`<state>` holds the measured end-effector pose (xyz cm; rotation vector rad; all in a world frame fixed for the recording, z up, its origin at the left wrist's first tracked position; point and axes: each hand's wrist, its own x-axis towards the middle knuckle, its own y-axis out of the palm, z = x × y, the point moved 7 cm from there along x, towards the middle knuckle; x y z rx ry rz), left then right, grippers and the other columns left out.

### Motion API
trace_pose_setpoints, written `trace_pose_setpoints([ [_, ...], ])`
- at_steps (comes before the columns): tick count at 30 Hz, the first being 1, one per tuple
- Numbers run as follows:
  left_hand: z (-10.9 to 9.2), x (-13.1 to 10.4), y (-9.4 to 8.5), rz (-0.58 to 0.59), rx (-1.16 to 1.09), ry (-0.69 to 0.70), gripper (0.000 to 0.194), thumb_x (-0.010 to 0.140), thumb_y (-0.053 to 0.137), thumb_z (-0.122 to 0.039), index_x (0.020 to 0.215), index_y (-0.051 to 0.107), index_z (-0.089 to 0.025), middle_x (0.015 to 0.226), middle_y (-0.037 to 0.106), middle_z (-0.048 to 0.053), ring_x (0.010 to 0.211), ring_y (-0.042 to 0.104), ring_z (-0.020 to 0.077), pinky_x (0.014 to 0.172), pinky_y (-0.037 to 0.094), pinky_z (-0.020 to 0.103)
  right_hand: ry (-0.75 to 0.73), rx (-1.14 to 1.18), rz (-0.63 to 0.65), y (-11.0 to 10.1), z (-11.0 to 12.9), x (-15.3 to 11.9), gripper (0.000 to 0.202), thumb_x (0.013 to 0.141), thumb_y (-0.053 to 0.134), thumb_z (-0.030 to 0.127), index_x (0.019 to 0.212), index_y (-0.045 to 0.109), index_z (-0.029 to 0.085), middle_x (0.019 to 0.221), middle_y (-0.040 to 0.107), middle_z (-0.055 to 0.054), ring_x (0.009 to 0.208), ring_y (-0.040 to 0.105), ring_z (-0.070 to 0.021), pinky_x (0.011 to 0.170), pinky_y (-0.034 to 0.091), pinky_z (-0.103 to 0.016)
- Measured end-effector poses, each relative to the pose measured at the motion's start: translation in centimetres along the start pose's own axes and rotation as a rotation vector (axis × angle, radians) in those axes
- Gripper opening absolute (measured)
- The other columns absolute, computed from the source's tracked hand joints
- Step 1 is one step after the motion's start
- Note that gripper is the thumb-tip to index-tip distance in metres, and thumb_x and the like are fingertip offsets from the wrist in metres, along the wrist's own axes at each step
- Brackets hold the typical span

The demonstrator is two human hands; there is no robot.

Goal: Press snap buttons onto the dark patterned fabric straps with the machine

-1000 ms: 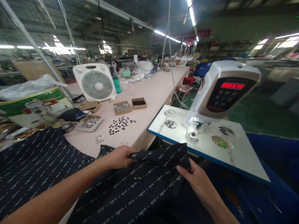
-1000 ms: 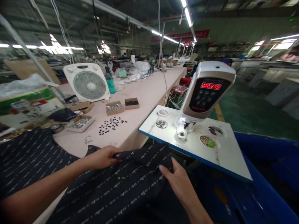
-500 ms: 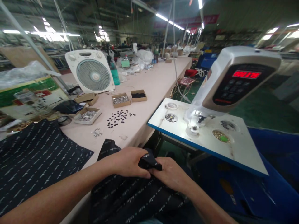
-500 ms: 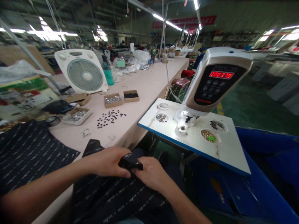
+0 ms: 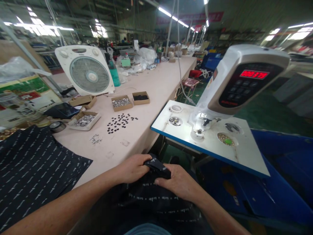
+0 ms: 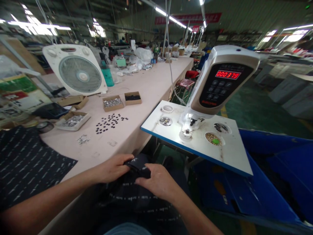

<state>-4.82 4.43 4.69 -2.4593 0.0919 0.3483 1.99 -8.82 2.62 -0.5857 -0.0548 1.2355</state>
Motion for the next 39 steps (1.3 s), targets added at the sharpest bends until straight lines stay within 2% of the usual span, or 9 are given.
trace_pose_setpoints([
  [5,-0.4,0.7,0.9,0.025,-0.160,-0.018,0.014,0.085,0.051,-0.022,0.084,0.063,-0.016,0.082,0.064,-0.001,0.076,0.055,0.0154,0.068,0.038,0.026,-0.062,-0.317,-0.204,-1.7,0.5,-0.1,0.004,0.083,0.060,0.016,0.083,0.064,0.017,0.091,0.066,-0.003,0.085,0.058,-0.0187,0.079,0.037,-0.029],
  [8,-0.2,1.0,1.7,0.029,-0.403,-0.038,0.021,0.088,0.057,-0.032,0.089,0.069,-0.014,0.086,0.067,0.001,0.078,0.056,0.0162,0.071,0.041,0.026,-0.063,-0.288,-0.253,-2.7,0.6,-0.2,0.008,0.079,0.055,0.010,0.077,0.058,0.017,0.082,0.063,-0.001,0.077,0.056,-0.0152,0.073,0.035,-0.027],
  [12,0.7,1.0,3.4,0.067,-0.841,-0.133,0.027,0.084,0.070,-0.037,0.097,0.074,-0.014,0.092,0.072,0.003,0.083,0.061,0.0157,0.078,0.046,0.025,-0.017,-0.031,-0.120,-2.3,0.3,-0.5,0.007,0.076,0.052,0.010,0.074,0.056,0.017,0.072,0.057,0.003,0.068,0.052,-0.0118,0.062,0.034,-0.024],
  [15,1.3,0.9,4.5,0.082,-1.003,-0.200,0.030,0.081,0.075,-0.038,0.099,0.076,-0.014,0.090,0.074,0.005,0.081,0.063,0.0136,0.079,0.047,0.023,0.036,0.138,-0.025,-1.4,0.1,-0.6,0.010,0.082,0.055,0.020,0.084,0.064,0.016,0.078,0.061,0.002,0.072,0.054,-0.0137,0.063,0.038,-0.023],
  [18,1.8,0.8,5.1,0.072,-1.077,-0.276,0.036,0.079,0.078,-0.040,0.102,0.076,-0.013,0.086,0.074,0.006,0.074,0.064,0.0122,0.073,0.048,0.022,0.086,0.182,-0.008,-0.9,-0.4,-0.4,0.019,0.085,0.060,0.028,0.092,0.069,0.014,0.084,0.067,-0.001,0.077,0.058,-0.0168,0.066,0.042,-0.024],
  [22,2.2,1.1,5.4,0.065,-1.147,-0.324,0.037,0.077,0.079,-0.039,0.102,0.076,-0.012,0.083,0.074,0.007,0.071,0.065,0.0132,0.068,0.049,0.022,0.085,0.199,-0.004,-0.9,-1.0,-0.1,0.020,0.082,0.067,0.030,0.093,0.072,0.013,0.089,0.070,-0.003,0.080,0.061,-0.0187,0.071,0.045,-0.026],
  [27,2.5,1.7,5.7,0.103,-1.229,-0.358,0.037,0.073,0.081,-0.037,0.098,0.076,-0.010,0.080,0.074,0.009,0.070,0.066,0.0137,0.069,0.052,0.022,0.125,0.517,0.092,-0.3,-2.0,0.3,0.035,0.087,0.068,0.045,0.100,0.071,0.013,0.094,0.072,-0.005,0.084,0.065,-0.0204,0.078,0.048,-0.029],
  [32,3.3,2.2,6.1,0.109,-1.332,-0.411,0.038,0.063,0.088,-0.039,0.085,0.075,-0.009,0.076,0.073,0.009,0.067,0.066,0.0135,0.068,0.051,0.022,0.190,0.519,-0.037,-0.5,-3.1,1.3,0.051,0.090,0.059,0.062,0.096,0.070,0.013,0.091,0.071,-0.006,0.092,0.065,-0.0237,0.082,0.050,-0.032],
  [39,5.2,2.3,6.2,0.178,-1.391,-0.438,0.039,0.063,0.088,-0.037,0.087,0.073,-0.008,0.080,0.074,0.009,0.066,0.066,0.0140,0.067,0.051,0.023,0.253,0.331,-0.166,-0.9,-3.0,2.9,0.044,0.093,0.057,0.056,0.088,0.069,0.014,0.087,0.069,-0.004,0.086,0.063,-0.0203,0.074,0.047,-0.027],
])
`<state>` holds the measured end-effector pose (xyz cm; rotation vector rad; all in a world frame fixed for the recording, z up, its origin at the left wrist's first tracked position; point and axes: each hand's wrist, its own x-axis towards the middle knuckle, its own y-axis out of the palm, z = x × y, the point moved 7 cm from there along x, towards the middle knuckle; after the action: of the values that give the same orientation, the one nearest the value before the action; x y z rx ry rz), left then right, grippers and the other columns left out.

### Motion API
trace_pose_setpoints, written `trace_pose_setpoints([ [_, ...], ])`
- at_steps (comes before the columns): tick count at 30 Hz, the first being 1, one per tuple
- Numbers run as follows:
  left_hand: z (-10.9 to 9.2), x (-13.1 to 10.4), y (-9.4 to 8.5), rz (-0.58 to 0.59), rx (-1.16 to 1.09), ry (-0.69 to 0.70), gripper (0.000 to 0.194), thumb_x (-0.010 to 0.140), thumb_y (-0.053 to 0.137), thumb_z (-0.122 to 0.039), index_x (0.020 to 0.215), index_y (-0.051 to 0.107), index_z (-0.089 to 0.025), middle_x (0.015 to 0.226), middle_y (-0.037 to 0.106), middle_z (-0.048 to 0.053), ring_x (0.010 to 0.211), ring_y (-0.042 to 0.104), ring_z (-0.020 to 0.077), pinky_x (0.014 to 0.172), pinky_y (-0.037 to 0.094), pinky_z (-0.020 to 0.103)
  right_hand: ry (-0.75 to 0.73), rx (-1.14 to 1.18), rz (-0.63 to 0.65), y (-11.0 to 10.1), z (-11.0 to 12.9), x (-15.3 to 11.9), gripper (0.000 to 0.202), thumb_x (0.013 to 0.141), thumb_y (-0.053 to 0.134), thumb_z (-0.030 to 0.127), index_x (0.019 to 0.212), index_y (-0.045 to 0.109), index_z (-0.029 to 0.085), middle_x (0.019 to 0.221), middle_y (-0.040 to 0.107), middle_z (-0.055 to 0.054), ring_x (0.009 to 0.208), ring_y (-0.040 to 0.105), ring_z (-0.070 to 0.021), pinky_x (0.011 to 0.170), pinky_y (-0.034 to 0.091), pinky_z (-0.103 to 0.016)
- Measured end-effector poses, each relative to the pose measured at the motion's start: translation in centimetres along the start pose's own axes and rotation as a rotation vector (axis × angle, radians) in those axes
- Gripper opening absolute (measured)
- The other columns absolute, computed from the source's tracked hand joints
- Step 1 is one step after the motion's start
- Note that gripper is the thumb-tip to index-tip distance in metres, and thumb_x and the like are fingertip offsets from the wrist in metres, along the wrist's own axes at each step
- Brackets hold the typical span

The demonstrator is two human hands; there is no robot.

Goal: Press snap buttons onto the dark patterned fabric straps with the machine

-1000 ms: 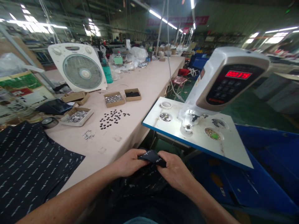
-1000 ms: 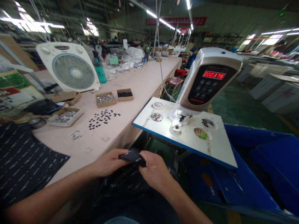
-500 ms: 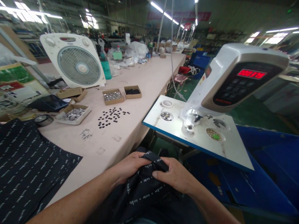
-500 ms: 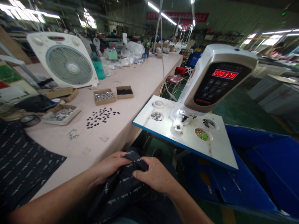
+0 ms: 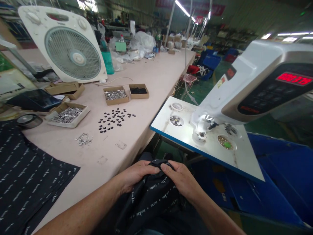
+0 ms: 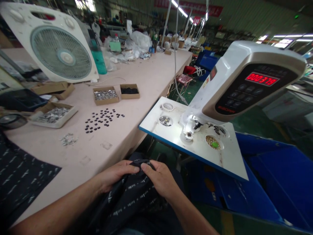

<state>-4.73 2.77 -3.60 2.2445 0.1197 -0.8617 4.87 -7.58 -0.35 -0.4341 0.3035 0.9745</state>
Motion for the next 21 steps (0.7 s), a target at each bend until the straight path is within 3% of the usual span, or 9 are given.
trace_pose_setpoints([
  [7,-0.7,0.1,-1.0,0.041,0.009,0.007,0.029,0.068,0.083,-0.029,0.086,0.073,-0.009,0.081,0.074,0.007,0.065,0.065,0.0120,0.065,0.049,0.021,-0.016,-0.094,-0.016,0.3,0.9,1.0,0.044,0.095,0.054,0.055,0.086,0.069,0.014,0.086,0.069,-0.003,0.081,0.060,-0.0183,0.070,0.044,-0.025],
  [17,-0.7,0.3,-0.5,0.088,-0.031,0.054,0.040,0.059,0.087,-0.027,0.092,0.076,-0.009,0.088,0.074,0.010,0.070,0.067,0.0150,0.075,0.052,0.027,-0.003,-0.164,0.018,-0.4,0.6,1.9,0.049,0.093,0.054,0.060,0.085,0.069,0.014,0.088,0.071,-0.005,0.085,0.064,-0.0230,0.072,0.049,-0.029],
  [21,-0.7,1.0,-0.4,0.021,-0.002,0.101,0.035,0.054,0.083,-0.025,0.085,0.077,-0.009,0.081,0.073,0.008,0.064,0.063,0.0142,0.072,0.049,0.027,-0.082,-0.277,0.045,-1.8,2.5,2.8,0.045,0.090,0.058,0.058,0.104,0.070,0.018,0.098,0.072,-0.006,0.091,0.066,-0.0251,0.081,0.052,-0.034],
])
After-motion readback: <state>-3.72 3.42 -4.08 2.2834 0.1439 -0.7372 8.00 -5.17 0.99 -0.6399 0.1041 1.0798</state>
